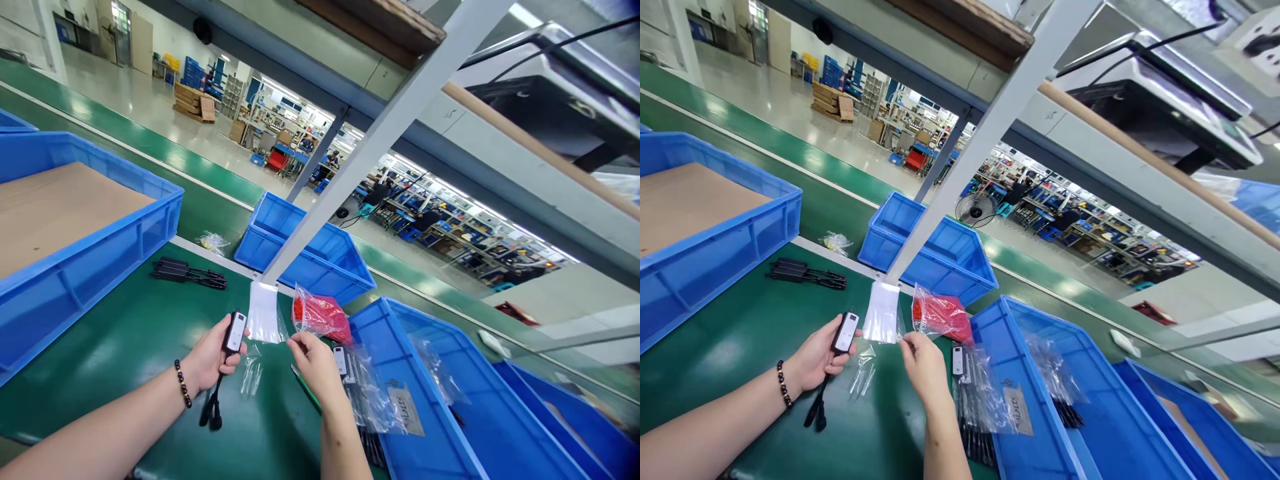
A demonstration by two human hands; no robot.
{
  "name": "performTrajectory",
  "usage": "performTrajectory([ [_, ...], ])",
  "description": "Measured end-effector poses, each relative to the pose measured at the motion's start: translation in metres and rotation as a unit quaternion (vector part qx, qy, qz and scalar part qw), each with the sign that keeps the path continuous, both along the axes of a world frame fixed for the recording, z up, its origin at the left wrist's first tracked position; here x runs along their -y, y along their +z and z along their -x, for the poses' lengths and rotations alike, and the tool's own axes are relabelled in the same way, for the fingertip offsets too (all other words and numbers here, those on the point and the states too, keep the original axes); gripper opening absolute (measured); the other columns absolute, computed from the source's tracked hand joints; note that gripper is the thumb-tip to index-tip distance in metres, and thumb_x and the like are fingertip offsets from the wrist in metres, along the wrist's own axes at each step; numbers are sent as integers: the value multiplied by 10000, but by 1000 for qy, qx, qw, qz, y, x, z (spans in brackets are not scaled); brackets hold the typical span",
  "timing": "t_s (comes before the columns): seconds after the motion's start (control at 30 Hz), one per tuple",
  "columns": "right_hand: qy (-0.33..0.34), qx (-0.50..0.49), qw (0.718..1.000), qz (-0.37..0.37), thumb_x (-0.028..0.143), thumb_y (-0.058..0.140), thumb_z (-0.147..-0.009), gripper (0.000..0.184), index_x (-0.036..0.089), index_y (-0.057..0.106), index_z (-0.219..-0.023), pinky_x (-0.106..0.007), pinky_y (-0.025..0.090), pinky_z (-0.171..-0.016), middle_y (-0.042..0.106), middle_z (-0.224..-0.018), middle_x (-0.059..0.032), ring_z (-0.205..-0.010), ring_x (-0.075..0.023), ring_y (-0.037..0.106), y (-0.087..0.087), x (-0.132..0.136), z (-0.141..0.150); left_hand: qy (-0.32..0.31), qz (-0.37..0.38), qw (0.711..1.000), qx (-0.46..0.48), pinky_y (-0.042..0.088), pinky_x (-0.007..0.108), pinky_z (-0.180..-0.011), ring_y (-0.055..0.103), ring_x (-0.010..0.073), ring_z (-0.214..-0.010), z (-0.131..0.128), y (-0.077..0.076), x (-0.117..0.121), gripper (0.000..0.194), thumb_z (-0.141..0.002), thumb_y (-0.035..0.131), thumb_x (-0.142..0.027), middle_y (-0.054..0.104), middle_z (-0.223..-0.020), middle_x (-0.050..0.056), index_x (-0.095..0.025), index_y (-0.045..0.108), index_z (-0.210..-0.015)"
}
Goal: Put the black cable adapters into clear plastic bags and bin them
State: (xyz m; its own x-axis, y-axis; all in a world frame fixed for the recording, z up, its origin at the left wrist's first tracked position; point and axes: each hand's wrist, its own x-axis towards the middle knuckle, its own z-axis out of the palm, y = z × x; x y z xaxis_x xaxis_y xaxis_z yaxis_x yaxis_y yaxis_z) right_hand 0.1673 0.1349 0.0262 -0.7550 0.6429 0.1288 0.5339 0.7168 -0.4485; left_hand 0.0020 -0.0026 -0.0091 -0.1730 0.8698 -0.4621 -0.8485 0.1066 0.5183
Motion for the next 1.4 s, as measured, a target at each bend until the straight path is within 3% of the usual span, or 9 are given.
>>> performTrajectory([
  [0.1,-48,123,991,15,287,559,-716,92,197,555,-697,-224,314,-556,588,-709,-5,-650,-140,529,-23,-22,-21,-44,0,999,-9,123,160,-347,270,40,-377,-2,2,0,526,-748,443,-599,506,-619,31,-129,558,-954],
  [0.17,-59,197,978,26,287,630,-630,137,196,550,-694,-223,281,-527,582,-720,-5,-645,-142,523,-34,-28,-31,-63,-3,998,-22,126,164,-355,264,38,-386,-3,3,-1,537,-756,432,-597,505,-632,35,-123,563,-972],
  [0.3,-62,264,962,31,218,633,-587,129,188,529,-657,-230,241,-508,570,-703,-10,-646,-147,510,-42,-34,-40,-83,-10,996,-30,140,169,-368,266,37,-402,-5,5,0,537,-776,415,-579,503,-657,43,-113,561,-1000],
  [0.47,-29,154,986,58,213,509,-712,38,187,496,-688,-231,280,-528,533,-637,2,-594,-136,484,-40,-35,-33,-84,-13,996,-30,116,172,-369,236,31,-394,-9,4,-1,511,-792,393,-569,488,-639,31,-121,546,-983],
  [0.67,36,-82,990,113,268,295,-878,231,189,496,-958,-230,362,-620,567,-761,-16,-695,-140,523,-22,2,1,-67,3,996,-60,114,166,-366,248,26,-389,-17,3,-4,430,-789,430,-546,502,-644,25,-143,518,-908],
  [0.83,36,-92,994,37,254,271,-897,271,186,532,-927,-222,360,-618,574,-771,-30,-693,-139,527,-20,32,22,-58,-2,994,-88,132,156,-367,268,18,-388,-24,4,-4,396,-798,428,-529,512,-652,26,-140,502,-806],
  [1.1,24,-65,995,-74,267,276,-906,285,174,530,-815,-221,330,-586,555,-717,-32,-643,-134,518,-32,35,28,-53,-18,991,-122,142,162,-380,289,27,-399,-28,3,-4,340,-814,430,-493,509,-656,16,-162,488,-868],
  [1.27,10,-66,993,-94,279,287,-907,294,175,540,-798,-216,318,-574,555,-711,-30,-629,-124,512,-34,35,29,-53,-18,990,-131,145,165,-386,291,29,-407,-29,4,-3,335,-815,429,-490,505,-663,13,-165,480,-881],
  [1.4,10,-80,996,-38,292,287,-904,301,176,535,-778,-206,322,-571,547,-692,-22,-617,-116,498,-31,35,28,-53,-19,990,-129,148,166,-385,293,30,-406,-29,5,-3,328,-815,434,-487,502,-664,10,-171,475,-893],
])
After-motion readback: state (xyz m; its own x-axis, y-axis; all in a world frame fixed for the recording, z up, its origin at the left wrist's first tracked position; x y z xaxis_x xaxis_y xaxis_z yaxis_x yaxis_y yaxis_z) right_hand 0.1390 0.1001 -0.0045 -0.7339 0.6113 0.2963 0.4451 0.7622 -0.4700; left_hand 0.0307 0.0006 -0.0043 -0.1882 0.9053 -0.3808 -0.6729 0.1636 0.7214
